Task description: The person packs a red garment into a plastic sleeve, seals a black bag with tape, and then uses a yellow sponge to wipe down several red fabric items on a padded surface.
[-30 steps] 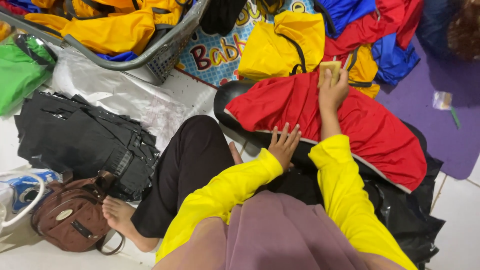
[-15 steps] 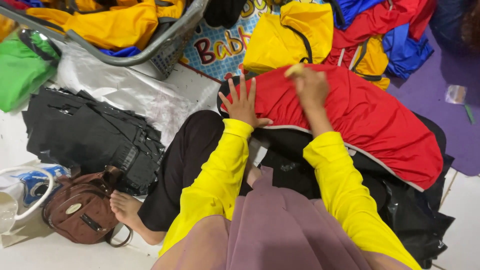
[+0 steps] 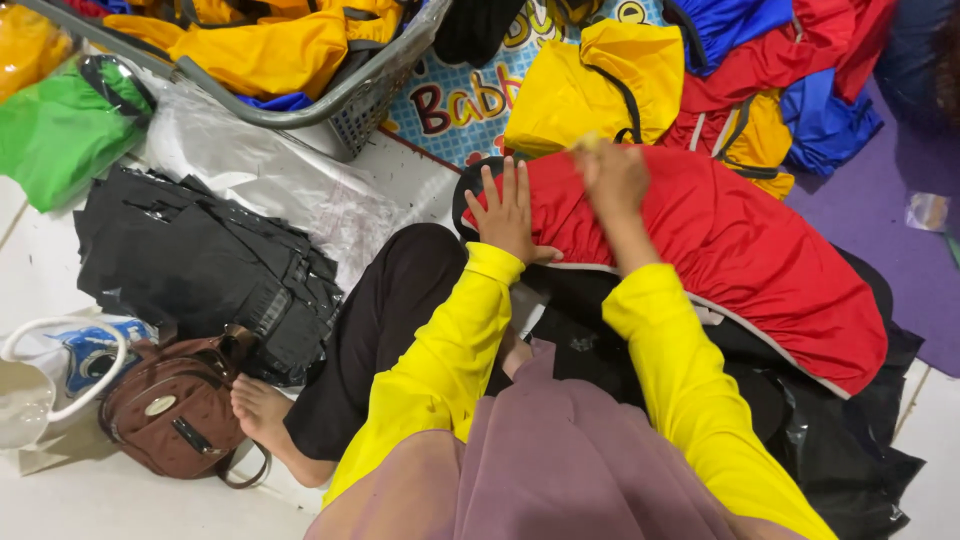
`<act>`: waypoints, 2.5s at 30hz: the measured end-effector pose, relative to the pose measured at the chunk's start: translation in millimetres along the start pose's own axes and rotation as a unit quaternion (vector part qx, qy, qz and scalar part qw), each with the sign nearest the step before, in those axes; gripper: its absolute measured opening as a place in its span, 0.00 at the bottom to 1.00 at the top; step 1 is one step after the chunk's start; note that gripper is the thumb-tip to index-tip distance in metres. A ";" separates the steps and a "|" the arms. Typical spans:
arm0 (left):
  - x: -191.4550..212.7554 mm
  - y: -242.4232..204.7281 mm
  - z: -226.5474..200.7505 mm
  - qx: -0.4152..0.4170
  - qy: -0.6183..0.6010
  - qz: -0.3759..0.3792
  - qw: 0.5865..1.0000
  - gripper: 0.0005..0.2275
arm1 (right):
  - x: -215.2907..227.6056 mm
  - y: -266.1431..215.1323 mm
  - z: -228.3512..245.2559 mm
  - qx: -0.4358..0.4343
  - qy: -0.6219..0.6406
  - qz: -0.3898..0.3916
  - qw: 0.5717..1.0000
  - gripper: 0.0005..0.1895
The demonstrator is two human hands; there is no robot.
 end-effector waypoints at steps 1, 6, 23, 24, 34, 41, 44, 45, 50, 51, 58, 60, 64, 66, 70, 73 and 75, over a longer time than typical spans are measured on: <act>1.6 0.4 -1.0 -0.002 -0.014 0.003 1.000 0.70 | -5.7 8.5 -34.7 -0.055 -0.047 -0.011 0.997 0.14; -0.5 3.3 1.2 -0.010 -0.016 0.007 1.000 0.70 | 50.2 -3.1 -4.5 -0.056 0.035 -0.093 0.993 0.17; 52.1 -22.9 46.9 0.012 -0.245 -0.089 0.965 0.64 | 125.5 -94.0 -7.4 -0.013 0.087 -0.130 0.988 0.20; 36.2 -19.3 68.2 0.040 -0.260 -0.080 0.962 0.57 | 132.1 -110.0 16.7 0.025 0.116 -0.109 0.987 0.20; 34.5 -51.7 78.9 0.097 -0.562 0.007 0.822 0.15 | 72.5 -183.9 71.8 0.145 0.091 -0.012 0.985 0.17; 80.2 -63.1 -30.0 0.057 -0.685 -0.004 0.727 0.14 | 90.8 -172.8 60.7 0.180 0.142 -0.040 0.973 0.12; 91.3 -50.7 -79.1 -0.040 -0.602 -0.125 0.787 0.13 | 137.9 -160.2 24.6 0.160 0.247 -0.148 0.944 0.10; 97.4 -49.7 -93.0 -0.072 -0.549 -0.199 0.809 0.13 | 147.1 -161.3 -5.3 0.109 0.245 -0.199 0.943 0.12; 90.0 -58.6 -188.0 -0.209 -0.370 -0.380 0.822 0.13 | 178.2 -189.2 -124.1 -0.120 0.201 -0.450 0.862 0.21; 64.3 -54.0 -207.8 -0.213 -0.290 -0.345 0.867 0.13 | 179.9 -196.2 -146.9 -0.143 0.239 -0.482 0.831 0.18; -14.3 -94.6 -257.6 -0.410 -0.073 -0.271 0.868 0.31 | 179.4 -185.8 -180.3 -0.243 0.271 -0.407 0.838 0.10; -0.4 -98.3 -234.1 -0.381 -0.049 -0.317 0.867 0.31 | 172.3 -181.6 -177.2 -0.231 0.284 -0.389 0.845 0.10; -5.7 -68.3 -189.7 -0.265 0.057 -0.237 0.933 0.38 | 171.2 -163.7 -147.3 -0.127 0.262 -0.344 0.893 0.12; -32.4 -64.5 -185.7 -0.282 0.062 -0.224 0.931 0.37 | 178.0 -149.0 -104.6 -0.068 0.229 -0.315 0.919 0.13; -60.1 -65.6 -182.3 -0.323 0.015 -0.272 0.906 0.30 | 120.4 -137.5 -57.7 0.058 0.139 -0.109 0.982 0.11; -55.9 -64.1 -182.6 -0.307 0.007 -0.265 0.914 0.33 | 116.6 -129.1 -90.8 0.009 0.072 -0.136 0.988 0.04; -55.2 -63.9 -182.3 -0.301 0.017 -0.265 0.916 0.35 | 114.2 -136.4 -125.9 -0.052 0.005 -0.175 0.983 0.08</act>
Point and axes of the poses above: each hand's wrist, its own y-axis towards the middle knuckle, its own x-axis out of the back of the hand, z = x × y, the point moved 8 cm from there along y, towards the middle knuckle, and after that the axes turned 3 degrees about -z, right-handed, at the moved point
